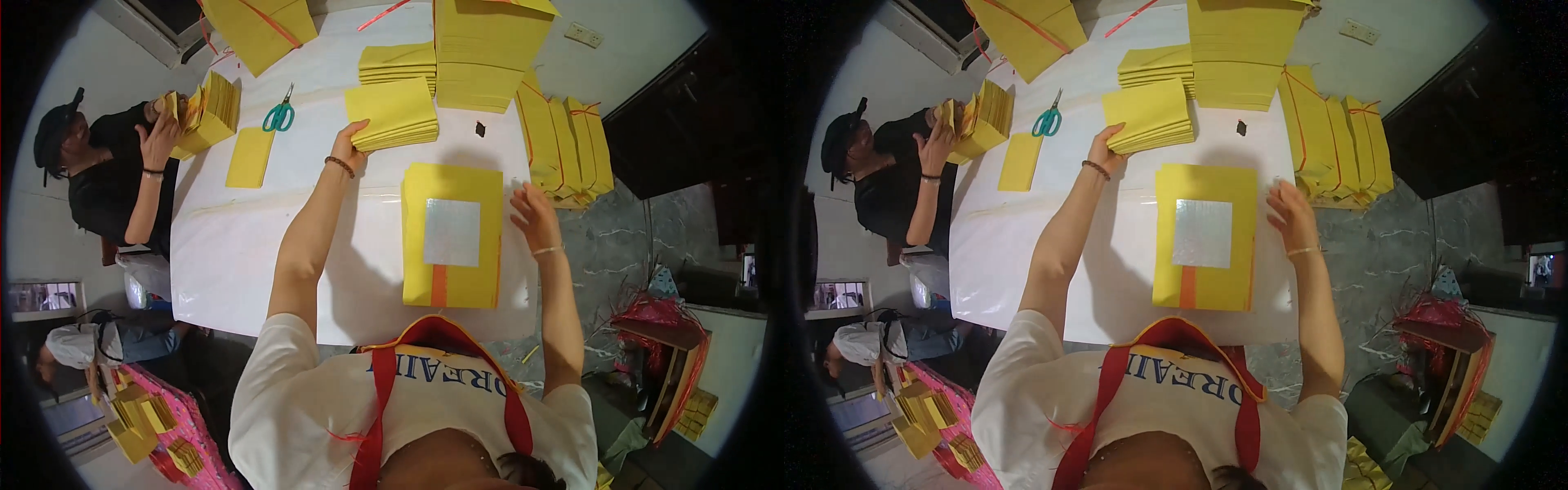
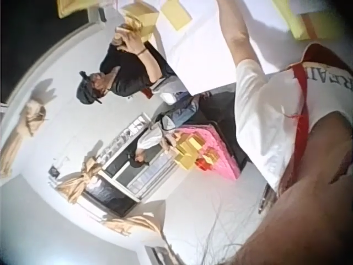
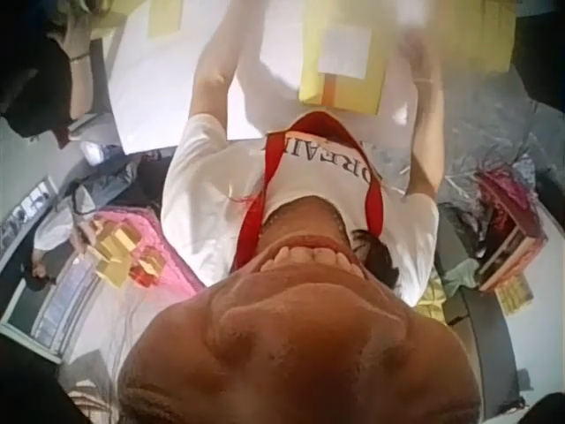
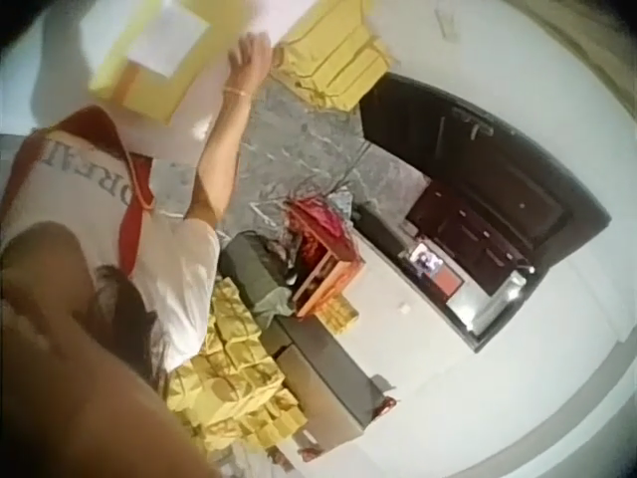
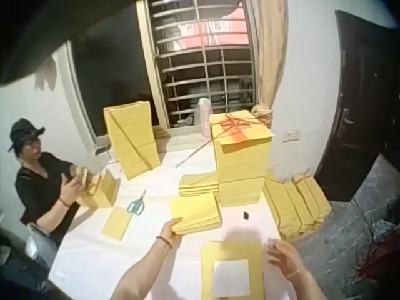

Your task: Stacking and organizing sheets of yellow paper into bundles on a workbench.

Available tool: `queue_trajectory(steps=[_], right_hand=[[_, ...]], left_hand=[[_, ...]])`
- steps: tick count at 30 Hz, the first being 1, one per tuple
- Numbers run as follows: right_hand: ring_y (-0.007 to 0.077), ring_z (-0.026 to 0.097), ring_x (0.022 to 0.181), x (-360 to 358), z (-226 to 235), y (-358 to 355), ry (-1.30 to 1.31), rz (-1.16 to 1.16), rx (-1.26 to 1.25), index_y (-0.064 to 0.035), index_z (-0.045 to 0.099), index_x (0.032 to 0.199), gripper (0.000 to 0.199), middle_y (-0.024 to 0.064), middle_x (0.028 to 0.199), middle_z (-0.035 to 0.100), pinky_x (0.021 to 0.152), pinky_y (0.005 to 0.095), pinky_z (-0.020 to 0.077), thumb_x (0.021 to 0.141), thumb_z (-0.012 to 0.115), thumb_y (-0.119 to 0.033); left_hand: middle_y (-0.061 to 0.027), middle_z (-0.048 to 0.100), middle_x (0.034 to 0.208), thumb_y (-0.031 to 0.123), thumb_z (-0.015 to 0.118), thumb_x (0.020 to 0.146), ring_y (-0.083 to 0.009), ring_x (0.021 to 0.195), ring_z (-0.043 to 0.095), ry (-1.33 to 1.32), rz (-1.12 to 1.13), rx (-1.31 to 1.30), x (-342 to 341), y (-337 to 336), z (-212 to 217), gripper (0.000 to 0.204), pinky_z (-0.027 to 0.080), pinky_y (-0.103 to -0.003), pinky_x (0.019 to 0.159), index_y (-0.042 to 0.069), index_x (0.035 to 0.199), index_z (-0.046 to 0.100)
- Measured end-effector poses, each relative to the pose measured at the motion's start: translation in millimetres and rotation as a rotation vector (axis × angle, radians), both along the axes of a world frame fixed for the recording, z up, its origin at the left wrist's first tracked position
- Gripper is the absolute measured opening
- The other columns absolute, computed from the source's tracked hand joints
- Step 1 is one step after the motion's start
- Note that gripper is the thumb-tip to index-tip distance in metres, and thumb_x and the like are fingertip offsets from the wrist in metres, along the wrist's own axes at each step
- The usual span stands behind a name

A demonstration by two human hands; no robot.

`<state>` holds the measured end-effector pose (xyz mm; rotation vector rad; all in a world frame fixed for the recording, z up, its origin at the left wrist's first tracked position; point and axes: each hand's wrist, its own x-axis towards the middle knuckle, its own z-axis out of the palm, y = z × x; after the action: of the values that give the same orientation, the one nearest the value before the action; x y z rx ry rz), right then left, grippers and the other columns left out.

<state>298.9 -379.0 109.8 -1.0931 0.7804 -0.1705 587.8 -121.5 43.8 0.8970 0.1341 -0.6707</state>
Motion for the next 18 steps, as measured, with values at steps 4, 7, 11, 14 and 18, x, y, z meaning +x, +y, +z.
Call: queue_trajectory(steps=[4, 7, 11, 14, 18], right_hand=[[0.0180, 0.053, 0.106, -30.6, -54.7, -12.8, 0.046, -0.001, 0.104, -0.0097, 0.049, 0.125, 0.046, 0.0049, 0.112, 0.056, 0.083, 0.0344, 0.0428, 0.087, 0.060, -0.031], [0.0175, 0.056, 0.100, -35.5, -72.8, -14.5, 0.080, -0.008, 0.113, -0.0094, 0.050, 0.123, 0.042, 0.0047, 0.108, 0.058, 0.080, 0.0339, 0.0458, 0.087, 0.060, -0.028], [0.0173, 0.059, 0.096, -30.5, -79.7, -14.8, 0.081, -0.038, 0.103, -0.0088, 0.051, 0.121, 0.039, 0.0050, 0.104, 0.059, 0.077, 0.0337, 0.0491, 0.087, 0.060, -0.025], [0.0175, 0.059, 0.098, -31.7, -81.4, -13.7, 0.082, -0.070, 0.111, -0.0083, 0.051, 0.120, 0.037, 0.0049, 0.103, 0.059, 0.078, 0.0336, 0.0495, 0.088, 0.059, -0.025], [0.0185, 0.060, 0.097, -35.5, -83.5, -12.3, 0.040, -0.089, 0.121, -0.0077, 0.051, 0.119, 0.035, 0.0052, 0.102, 0.060, 0.080, 0.0337, 0.0500, 0.089, 0.058, -0.023]], left_hand=[[-0.0145, 0.058, 0.110, 0.019, 0.058, 0.085, -0.0246, 0.100, 0.058, -0.055, -0.050, 0.072, 19.9, -5.3, -6.9, 0.035, 0.049, -0.037, 0.086, -0.002, 0.113, 0.052], [-0.0145, 0.057, 0.112, 0.020, 0.058, 0.086, -0.0244, 0.102, 0.058, 0.014, -0.153, 0.145, 26.4, -1.9, -0.8, 0.037, 0.049, -0.037, 0.089, -0.001, 0.115, 0.050], [-0.0144, 0.057, 0.112, 0.021, 0.059, 0.085, -0.0227, 0.103, 0.057, 0.053, -0.151, 0.171, 21.9, -7.9, 2.1, 0.038, 0.048, -0.036, 0.089, -0.001, 0.115, 0.050], [-0.0141, 0.057, 0.110, 0.023, 0.061, 0.084, -0.0221, 0.100, 0.058, 0.000, -0.134, 0.213, 20.7, -15.4, 1.3, 0.039, 0.049, -0.035, 0.086, -0.001, 0.113, 0.051], [-0.0133, 0.059, 0.106, 0.023, 0.063, 0.082, -0.0212, 0.093, 0.060, 0.021, -0.099, 0.267, 32.0, -15.8, 5.2, 0.036, 0.050, -0.035, 0.079, 0.000, 0.108, 0.053]])
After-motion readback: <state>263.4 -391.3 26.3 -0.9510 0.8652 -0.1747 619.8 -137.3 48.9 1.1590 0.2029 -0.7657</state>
